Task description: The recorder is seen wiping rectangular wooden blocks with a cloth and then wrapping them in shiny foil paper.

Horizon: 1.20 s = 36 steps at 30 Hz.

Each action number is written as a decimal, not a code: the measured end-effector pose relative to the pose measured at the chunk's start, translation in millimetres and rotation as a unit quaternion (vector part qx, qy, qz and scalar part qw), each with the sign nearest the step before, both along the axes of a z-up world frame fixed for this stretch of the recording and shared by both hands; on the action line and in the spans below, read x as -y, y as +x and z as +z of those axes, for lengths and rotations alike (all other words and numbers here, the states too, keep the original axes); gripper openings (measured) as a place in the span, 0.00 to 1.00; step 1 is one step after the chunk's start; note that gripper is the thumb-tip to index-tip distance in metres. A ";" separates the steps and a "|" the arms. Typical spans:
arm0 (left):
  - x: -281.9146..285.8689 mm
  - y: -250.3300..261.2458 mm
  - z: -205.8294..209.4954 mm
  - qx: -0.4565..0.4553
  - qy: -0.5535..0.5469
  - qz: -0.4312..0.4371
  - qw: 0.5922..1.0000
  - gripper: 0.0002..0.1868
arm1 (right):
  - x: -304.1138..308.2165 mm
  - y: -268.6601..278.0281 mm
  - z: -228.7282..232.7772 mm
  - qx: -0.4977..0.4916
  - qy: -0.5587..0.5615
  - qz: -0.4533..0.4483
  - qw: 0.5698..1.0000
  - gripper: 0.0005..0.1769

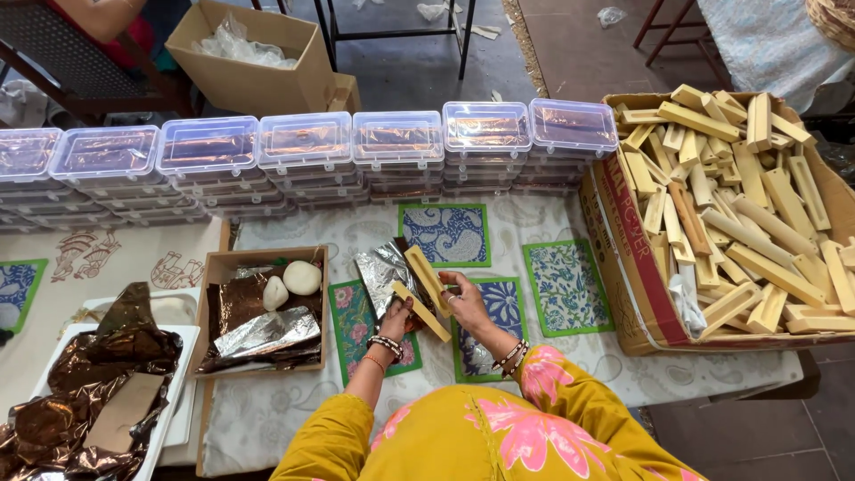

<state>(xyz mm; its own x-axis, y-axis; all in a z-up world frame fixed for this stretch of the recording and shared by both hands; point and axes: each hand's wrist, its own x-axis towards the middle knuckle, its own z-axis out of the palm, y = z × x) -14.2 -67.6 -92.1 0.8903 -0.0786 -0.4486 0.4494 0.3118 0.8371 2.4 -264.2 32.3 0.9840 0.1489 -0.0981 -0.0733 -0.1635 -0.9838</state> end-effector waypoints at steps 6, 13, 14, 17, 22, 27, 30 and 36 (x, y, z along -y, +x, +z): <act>-2.3 -0.1 -17.4 0.028 -0.029 -0.002 0.999 0.20 | -16.3 -20.6 25.2 0.118 -0.194 0.034 0.973 0.22; -1.3 -4.8 3.9 0.025 0.045 -0.016 0.999 0.23 | -13.7 -33.8 8.5 0.134 -0.202 0.063 0.968 0.27; -0.2 -5.7 6.2 0.011 0.067 -0.017 0.998 0.23 | -12.0 -34.0 3.0 0.114 -0.189 0.071 0.973 0.26; 1.0 -5.0 10.0 0.005 0.102 -0.022 0.995 0.24 | -15.3 -36.6 14.3 0.084 -0.173 0.088 0.977 0.27; 3.5 -1.4 -7.2 0.056 0.071 -0.011 0.996 0.23 | -21.5 -46.8 32.2 0.067 -0.215 0.102 0.969 0.39; 4.3 -4.1 -7.0 0.052 0.187 -0.045 0.980 0.21 | -13.5 -41.2 -1.7 0.048 -0.237 0.082 0.967 0.37; 7.0 -3.4 -6.2 0.048 0.074 -0.052 0.995 0.20 | 0.8 -37.6 -1.5 0.000 -0.220 0.066 0.973 0.35; 3.6 -2.2 -31.0 0.138 0.074 -0.078 0.985 0.21 | 50.9 -44.7 32.3 0.014 -0.268 -0.022 0.963 0.35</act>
<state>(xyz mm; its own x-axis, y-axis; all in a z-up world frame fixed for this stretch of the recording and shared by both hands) -16.5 -71.2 -123.1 0.9622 -0.1768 -0.2073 0.2305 0.1225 0.9653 -42.3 -315.1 64.7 0.9915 0.0432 -0.1228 -0.0661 -0.6451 -0.7613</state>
